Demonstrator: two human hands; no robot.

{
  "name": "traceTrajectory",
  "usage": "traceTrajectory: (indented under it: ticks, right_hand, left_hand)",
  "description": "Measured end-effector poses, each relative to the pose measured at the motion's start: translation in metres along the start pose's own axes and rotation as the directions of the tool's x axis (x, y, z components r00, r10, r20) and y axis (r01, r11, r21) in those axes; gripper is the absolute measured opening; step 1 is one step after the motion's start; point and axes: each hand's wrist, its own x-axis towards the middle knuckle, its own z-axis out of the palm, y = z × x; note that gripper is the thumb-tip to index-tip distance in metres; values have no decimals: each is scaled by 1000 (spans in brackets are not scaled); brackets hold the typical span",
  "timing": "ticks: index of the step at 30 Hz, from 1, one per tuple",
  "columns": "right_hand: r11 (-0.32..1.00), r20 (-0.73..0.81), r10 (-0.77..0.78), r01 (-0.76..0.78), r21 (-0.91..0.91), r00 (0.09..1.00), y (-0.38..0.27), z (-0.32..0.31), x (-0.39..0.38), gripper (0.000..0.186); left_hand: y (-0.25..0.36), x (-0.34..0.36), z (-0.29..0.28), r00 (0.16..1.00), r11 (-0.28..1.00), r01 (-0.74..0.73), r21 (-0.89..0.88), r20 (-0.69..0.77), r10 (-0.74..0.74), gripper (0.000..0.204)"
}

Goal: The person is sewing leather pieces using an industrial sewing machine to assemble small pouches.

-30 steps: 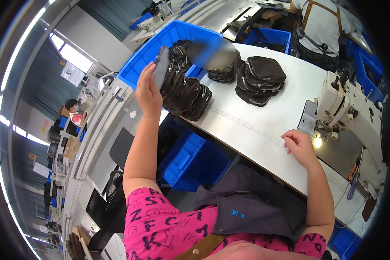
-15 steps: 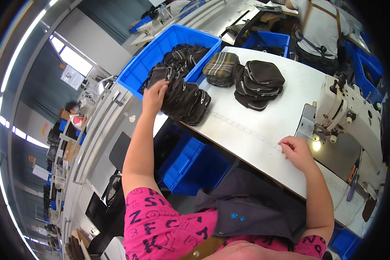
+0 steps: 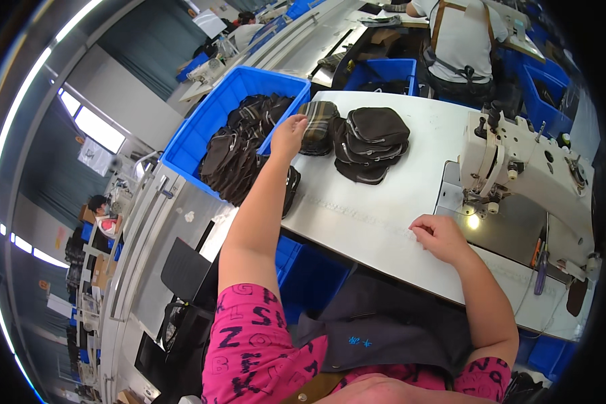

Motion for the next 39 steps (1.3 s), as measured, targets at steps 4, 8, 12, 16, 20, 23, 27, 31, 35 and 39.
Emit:
traceTrajectory:
  ticks: [4, 8, 12, 16, 20, 23, 27, 31, 35, 39]
  right_hand:
    - [1000, 18, -11, 11, 1, 1000, -2, -3, -1, 20]
    - [1000, 31, -4, 5, -17, 1000, 3, -2, 3, 21]
    - [998, 30, -35, 37, -57, 999, -4, -3, 3, 23]
    - [994, -1, -74, 74, -86, 997, -5, 2, 8, 22]
    - [989, -298, -149, 140, -53, 943, 1, -5, -1, 14]
    - [962, -497, -273, 239, -133, 824, -4, -4, 5, 11]
    - [961, -499, -277, 235, -146, 821, -6, -5, 3, 9]
    - [936, -427, -327, 225, -272, 843, 0, -5, 1, 12]
    - [780, -157, -462, 316, -540, 873, -5, 12, -4, 28]
    - [666, 69, -501, 435, -606, 863, 12, 3, -5, 33]
  left_hand:
    - [-25, 22, 36, 998, 974, -23, 225, -55, 36, 38]
    - [-44, 34, 48, 984, 978, 176, 107, -39, -173, 35]
    - [-57, 34, 46, 987, 977, 85, -196, -117, -109, 32]
    - [-39, 36, 29, 915, 904, -14, -427, -369, -161, 32]
    - [62, -40, 57, 972, 872, -230, -431, -140, 188, 21]
    - [77, -146, 92, 893, 866, -392, -310, 98, 439, 25]
    - [116, -234, 112, 744, 838, -529, -138, 401, 535, 24]
    - [125, -183, 116, 869, 858, -371, -357, 193, 456, 26]
    - [96, -73, 122, 969, 974, -225, 34, -91, 228, 35]
    - [93, -21, 124, 983, 900, 166, 403, -144, -117, 56]
